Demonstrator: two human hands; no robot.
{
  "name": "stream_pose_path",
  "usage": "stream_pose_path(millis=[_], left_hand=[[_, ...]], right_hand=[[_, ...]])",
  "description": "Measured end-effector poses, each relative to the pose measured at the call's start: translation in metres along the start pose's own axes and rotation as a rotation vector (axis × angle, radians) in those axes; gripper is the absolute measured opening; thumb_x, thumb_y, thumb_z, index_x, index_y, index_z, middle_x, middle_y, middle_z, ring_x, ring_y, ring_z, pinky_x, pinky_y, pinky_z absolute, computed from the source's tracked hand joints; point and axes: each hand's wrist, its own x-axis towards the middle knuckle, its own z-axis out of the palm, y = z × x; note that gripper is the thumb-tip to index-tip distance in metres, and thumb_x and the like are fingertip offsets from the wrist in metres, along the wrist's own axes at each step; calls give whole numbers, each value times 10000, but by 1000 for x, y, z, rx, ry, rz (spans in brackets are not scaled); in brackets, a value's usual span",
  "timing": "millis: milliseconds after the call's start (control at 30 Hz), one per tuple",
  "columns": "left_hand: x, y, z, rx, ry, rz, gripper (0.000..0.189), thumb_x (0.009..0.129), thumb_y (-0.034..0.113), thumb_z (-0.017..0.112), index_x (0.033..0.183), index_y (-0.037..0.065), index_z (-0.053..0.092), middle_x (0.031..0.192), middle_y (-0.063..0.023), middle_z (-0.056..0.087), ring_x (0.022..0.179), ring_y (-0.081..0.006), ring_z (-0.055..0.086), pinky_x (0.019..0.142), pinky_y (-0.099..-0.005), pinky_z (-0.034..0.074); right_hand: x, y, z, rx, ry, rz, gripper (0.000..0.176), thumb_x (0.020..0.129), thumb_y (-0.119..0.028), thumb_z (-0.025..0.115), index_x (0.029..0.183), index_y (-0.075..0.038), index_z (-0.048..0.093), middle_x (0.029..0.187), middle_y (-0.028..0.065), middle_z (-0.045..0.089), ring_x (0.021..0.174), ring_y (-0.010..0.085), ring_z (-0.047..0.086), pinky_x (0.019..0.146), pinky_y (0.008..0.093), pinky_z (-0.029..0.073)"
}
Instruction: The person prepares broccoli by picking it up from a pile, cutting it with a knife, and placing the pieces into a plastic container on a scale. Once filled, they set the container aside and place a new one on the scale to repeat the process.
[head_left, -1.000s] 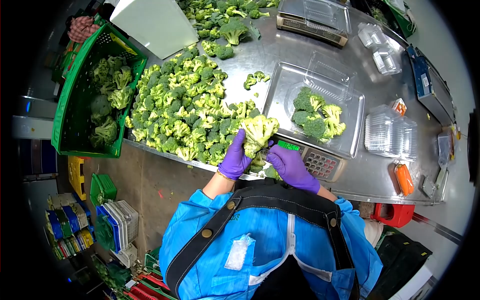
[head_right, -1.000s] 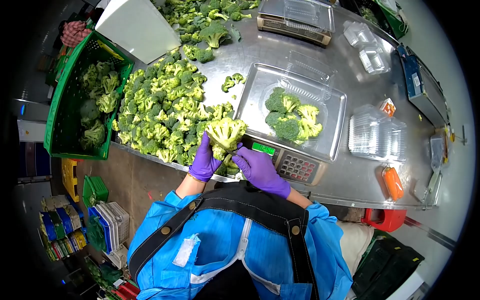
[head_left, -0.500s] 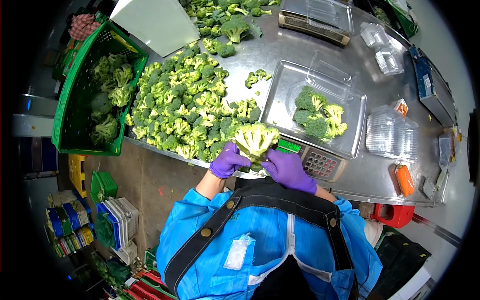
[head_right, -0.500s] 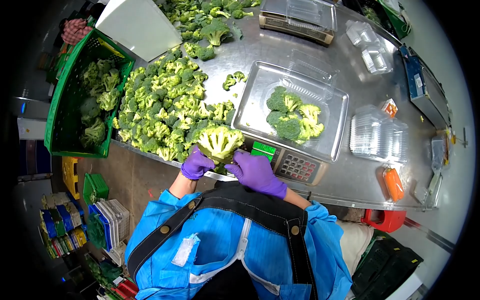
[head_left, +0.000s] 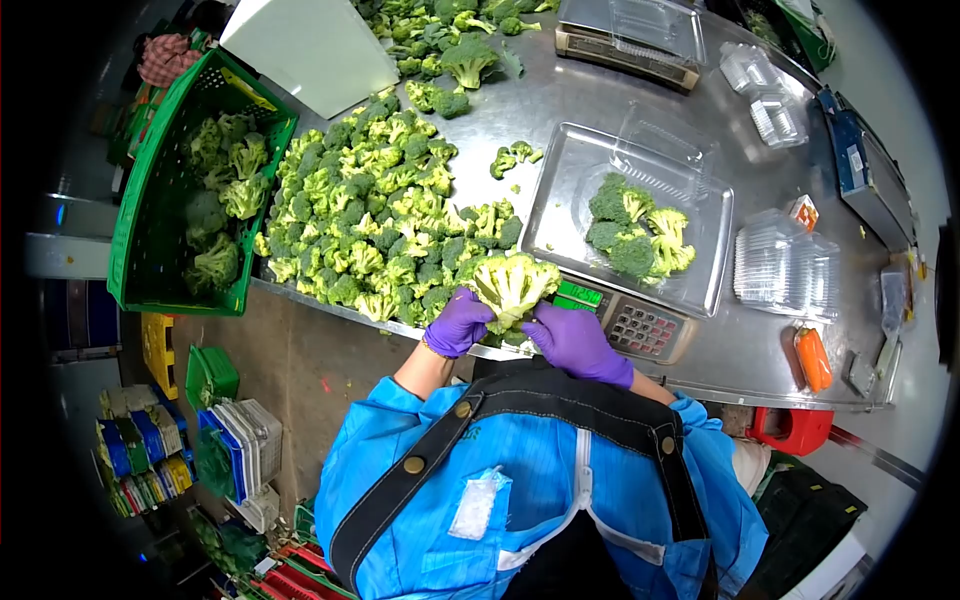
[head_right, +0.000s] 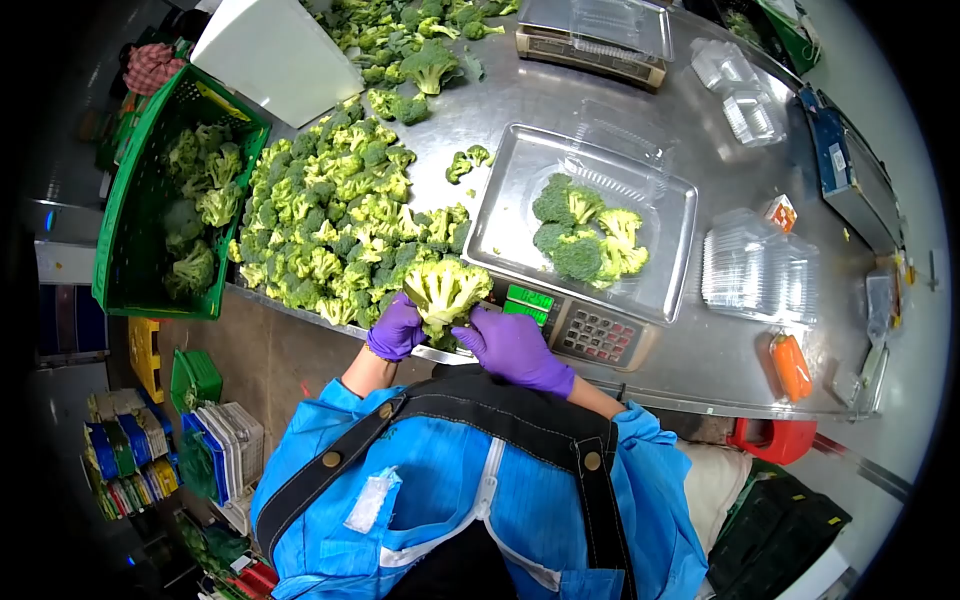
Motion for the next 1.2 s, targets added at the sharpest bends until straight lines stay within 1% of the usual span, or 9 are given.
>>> stream_pose_path(millis=[233,300,733,833,900,933,1033,1167,1200], left_hand=[[-1,2,20,434,138,135,625,725,113,659,1267,-48,391,1181,-142,546,1067,-250,556,908,-343,454],[2,-7,10,-57,2,87,619,744,157,662,1264,-43,394,1175,-146,550,1063,-253,558,905,-344,458],[11,-3,-9,-274,-26,-97,620,750,69,519,1315,-67,303,1306,-210,422,1212,-325,422,1047,-409,321],[15,-2,0,-301,127,-41,571,791,68,479,1321,-56,306,1308,-207,420,1208,-328,424,1046,-412,323],[20,-7,-4,-263,75,-26,526,828,87,464,1316,-47,320,1307,-193,426,1201,-305,436,1036,-402,337],[18,-8,-3,-317,79,-56,507,834,100,477,1301,-46,345,1291,-184,445,1185,-288,453,1026,-393,350],[12,-8,5,-155,169,-56,435,859,150,516,1238,-46,434,1195,-149,538,1077,-241,545,946,-351,420],[4,5,2,5,157,-201,433,846,168,531,1219,-38,457,1164,-153,552,1050,-244,557,923,-360,434],[3,8,0,-134,-12,-231,428,838,160,541,1213,-33,464,1161,-155,551,1051,-247,555,915,-368,438]], right_hand=[[4,-3,-5,32,-37,173,393,890,-411,462,808,-36,550,644,169,560,592,352,567,521,430,439],[3,13,8,-29,0,80,395,898,-406,454,817,-34,561,644,175,564,573,360,561,526,437,432],[4,5,-13,468,-212,355,393,915,-399,450,861,-31,577,589,135,560,543,288,573,535,373,444],[3,7,-13,110,-157,166,354,874,-398,533,875,-47,583,615,110,586,545,247,594,536,345,460],[6,1,-11,150,301,-6,362,796,-410,637,921,-76,574,626,104,588,529,239,589,522,341,463],[11,5,-11,102,363,-81,516,706,-407,716,1118,-141,555,652,102,592,525,231,592,515,337,466],[14,2,-30,-9,42,8,691,684,-384,728,1295,-224,449,672,100,594,538,236,596,522,341,468],[13,23,-25,31,160,-149,652,668,-354,743,1258,-203,510,622,105,580,540,236,589,522,330,464],[14,23,-29,31,160,-150,652,668,-354,743,1258,-203,510,622,105,580,540,236,589,522,330,464]])
